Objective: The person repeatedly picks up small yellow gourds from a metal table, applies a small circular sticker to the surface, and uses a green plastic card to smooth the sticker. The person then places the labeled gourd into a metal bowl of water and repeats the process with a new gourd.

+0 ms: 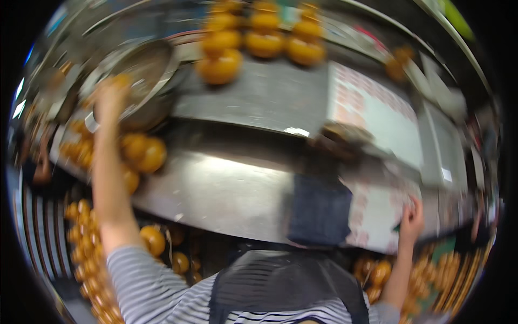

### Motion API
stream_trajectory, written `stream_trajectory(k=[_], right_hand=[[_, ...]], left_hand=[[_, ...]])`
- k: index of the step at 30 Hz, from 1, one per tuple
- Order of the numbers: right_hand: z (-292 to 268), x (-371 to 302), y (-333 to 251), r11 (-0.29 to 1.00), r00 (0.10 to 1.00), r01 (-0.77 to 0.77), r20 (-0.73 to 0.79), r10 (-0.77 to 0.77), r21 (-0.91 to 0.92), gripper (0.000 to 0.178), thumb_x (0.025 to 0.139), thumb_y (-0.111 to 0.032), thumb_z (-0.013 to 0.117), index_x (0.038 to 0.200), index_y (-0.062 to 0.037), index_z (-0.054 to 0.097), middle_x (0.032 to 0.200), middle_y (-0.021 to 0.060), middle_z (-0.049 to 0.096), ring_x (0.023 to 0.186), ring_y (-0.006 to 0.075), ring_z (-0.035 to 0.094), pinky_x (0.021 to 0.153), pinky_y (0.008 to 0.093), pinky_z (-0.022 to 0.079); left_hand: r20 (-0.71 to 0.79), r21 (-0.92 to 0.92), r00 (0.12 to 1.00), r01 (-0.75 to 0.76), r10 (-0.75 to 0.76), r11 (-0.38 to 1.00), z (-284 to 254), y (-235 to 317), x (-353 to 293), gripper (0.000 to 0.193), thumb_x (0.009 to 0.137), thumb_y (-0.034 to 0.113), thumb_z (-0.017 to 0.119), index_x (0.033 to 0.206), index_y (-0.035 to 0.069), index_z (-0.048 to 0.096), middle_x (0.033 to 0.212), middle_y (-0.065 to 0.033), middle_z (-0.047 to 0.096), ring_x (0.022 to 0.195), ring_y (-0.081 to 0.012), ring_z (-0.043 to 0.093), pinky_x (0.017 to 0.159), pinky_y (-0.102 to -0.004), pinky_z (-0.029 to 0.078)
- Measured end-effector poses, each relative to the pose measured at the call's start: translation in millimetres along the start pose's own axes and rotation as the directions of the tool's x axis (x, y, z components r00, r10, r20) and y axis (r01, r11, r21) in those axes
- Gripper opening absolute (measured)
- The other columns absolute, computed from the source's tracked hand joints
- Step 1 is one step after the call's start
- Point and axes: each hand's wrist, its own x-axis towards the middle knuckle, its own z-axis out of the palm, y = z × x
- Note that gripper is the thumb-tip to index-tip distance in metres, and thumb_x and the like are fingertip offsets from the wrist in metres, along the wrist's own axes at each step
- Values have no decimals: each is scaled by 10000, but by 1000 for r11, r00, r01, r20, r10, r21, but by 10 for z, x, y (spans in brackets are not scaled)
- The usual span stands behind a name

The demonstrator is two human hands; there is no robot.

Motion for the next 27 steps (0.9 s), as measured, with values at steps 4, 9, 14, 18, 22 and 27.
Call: stream_trajectory(k=[4,9,14,18,22,27], right_hand=[[-77,-13,88,981,994,-73,-72,87,180,172,940,-115,592,1000,39,639,771,13,601,696,44,514,618,204,424],[-389,-471,751,965,958,-248,-126,258,90,141,915,-121,608,928,-1,679,568,2,511,556,35,439,511,230,359],[-163,-637,882,963,963,-269,29,269,-9,160,891,-179,624,974,-70,707,626,108,620,534,176,574,529,301,434],[97,-317,775,967,961,-183,173,214,-180,310,875,-177,576,1171,-132,658,752,158,668,683,312,643,647,400,500],[397,43,981,922,964,-109,185,189,-371,414,869,-181,535,1278,-152,598,901,195,681,817,374,648,754,464,513],[343,-183,861,919,906,-119,338,255,-375,403,881,-199,537,1263,-90,600,951,203,680,860,392,645,775,471,517]], left_hand=[[21,288,890,-441,455,850,1073,-1176,480,422,994,392,411,1249,114,600,1153,-225,599,1004,-386,578,842,-486,469],[173,124,926,-360,337,925,1225,-889,571,662,1003,507,328,954,-36,702,1125,-275,593,995,-427,572,879,-479,460],[146,143,933,-348,328,927,1165,-1218,734,673,997,506,352,918,-68,694,995,-258,624,901,-442,597,789,-480,483],[170,210,948,-301,268,930,657,-937,544,491,963,447,473,975,17,709,1095,-198,612,952,-412,586,814,-485,469],[173,334,978,-167,114,928,152,-491,288,292,918,360,571,1082,151,694,1200,-39,581,1124,-297,518,863,-524,414],[-13,362,994,-94,106,928,-31,-440,254,276,929,399,543,1114,243,675,1219,54,617,1098,-231,570,914,-525,382]])
